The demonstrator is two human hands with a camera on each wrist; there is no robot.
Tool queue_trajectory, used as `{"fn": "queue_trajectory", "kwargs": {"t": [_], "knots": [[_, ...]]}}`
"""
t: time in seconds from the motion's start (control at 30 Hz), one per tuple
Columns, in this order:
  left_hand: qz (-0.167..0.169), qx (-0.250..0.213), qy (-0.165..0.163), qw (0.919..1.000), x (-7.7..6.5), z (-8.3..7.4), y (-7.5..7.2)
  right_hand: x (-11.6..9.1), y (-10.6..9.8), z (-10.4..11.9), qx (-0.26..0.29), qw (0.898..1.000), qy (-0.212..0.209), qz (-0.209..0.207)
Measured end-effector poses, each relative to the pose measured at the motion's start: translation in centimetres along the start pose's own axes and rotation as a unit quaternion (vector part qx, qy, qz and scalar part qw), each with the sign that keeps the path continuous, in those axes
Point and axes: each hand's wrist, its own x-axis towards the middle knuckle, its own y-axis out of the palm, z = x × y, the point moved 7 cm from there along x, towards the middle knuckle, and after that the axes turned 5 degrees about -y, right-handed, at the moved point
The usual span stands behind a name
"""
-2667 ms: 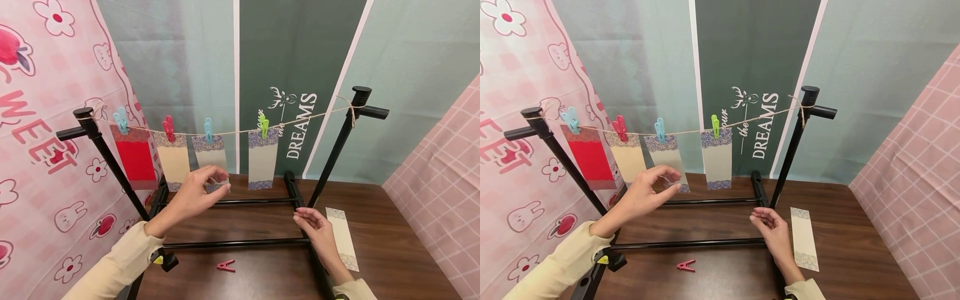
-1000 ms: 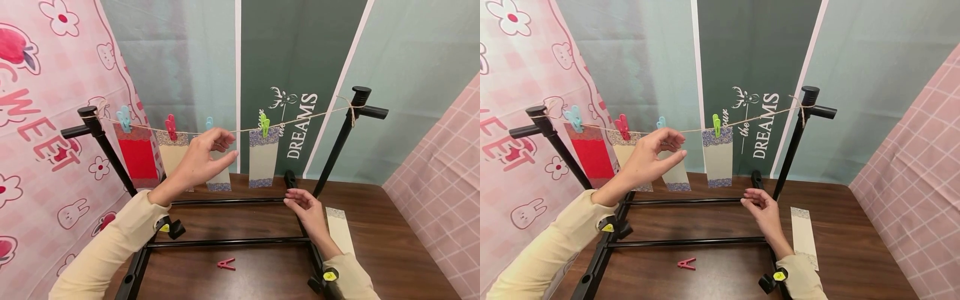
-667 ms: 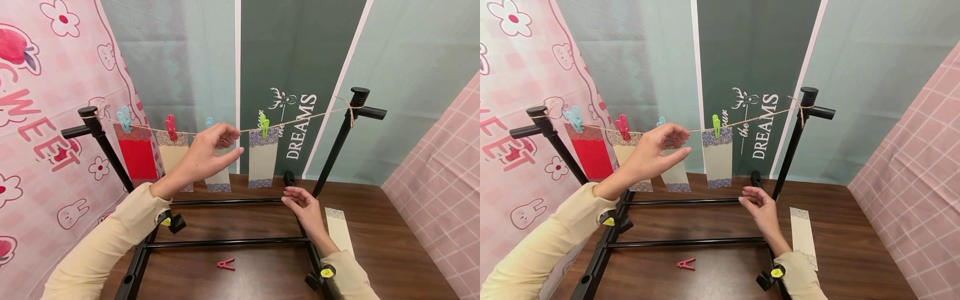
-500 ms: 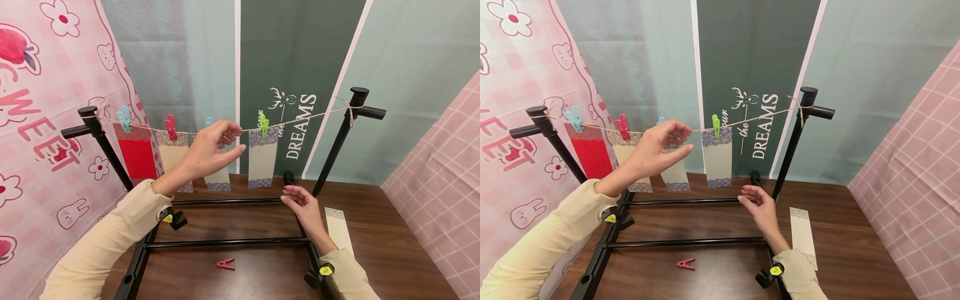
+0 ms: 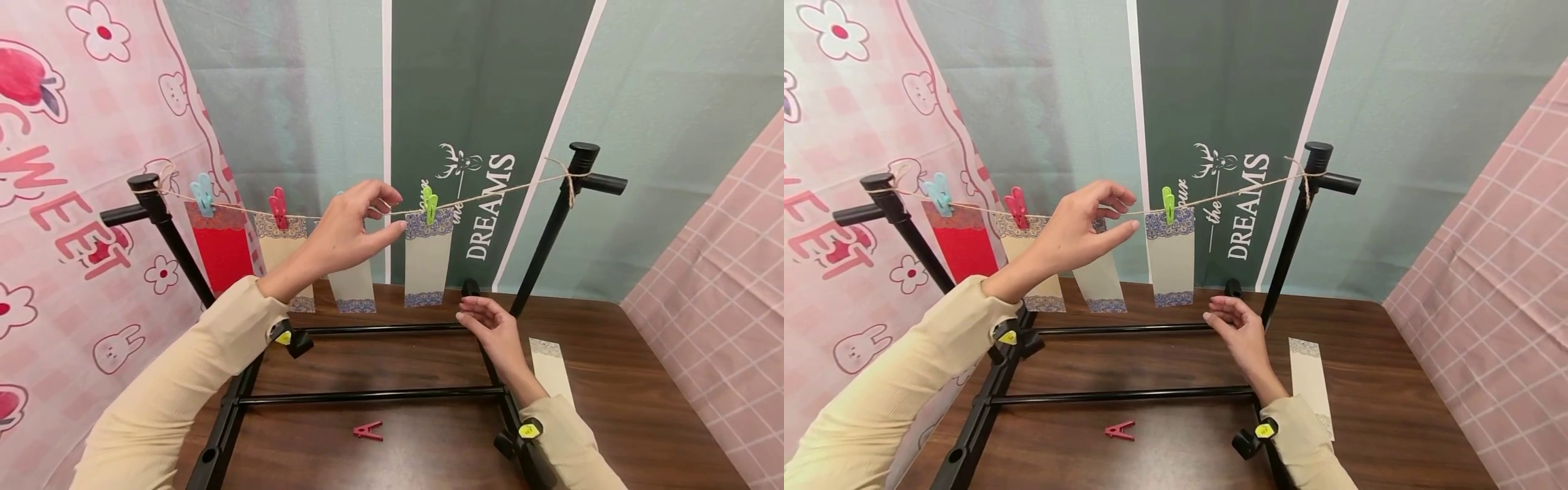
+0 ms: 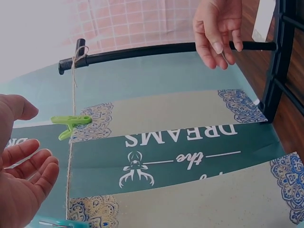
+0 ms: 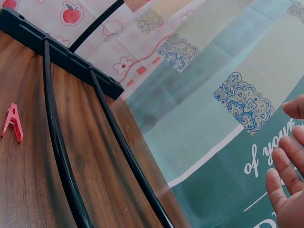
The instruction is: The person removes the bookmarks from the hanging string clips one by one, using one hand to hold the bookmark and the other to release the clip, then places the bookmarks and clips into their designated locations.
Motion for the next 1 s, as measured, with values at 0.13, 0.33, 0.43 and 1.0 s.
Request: {"fn": "queue_trajectory", "kwargs": {"t": [0.13, 0.33, 0.43, 1.0], "knots": [[0.008, 0.003, -0.003, 1.0, 0.4, 0.1, 0.2, 0.2, 0.0, -0.1, 0.0, 1.0, 0.002, -0.004], [0.014, 0.006, 0.009, 0.9998, 1.1, 0.0, 0.2, 0.3, 0.2, -0.5, 0.004, 1.0, 0.015, -0.004], [0.02, 0.008, 0.007, 0.9998, 1.5, -0.1, 0.2, 0.4, 0.4, -0.6, 0.014, 1.0, 0.021, -0.001], [0.061, 0.027, -0.054, 0.9963, 3.2, 0.4, 1.2, 0.7, 2.2, 1.9, 0.032, 0.999, 0.029, 0.031]]}}
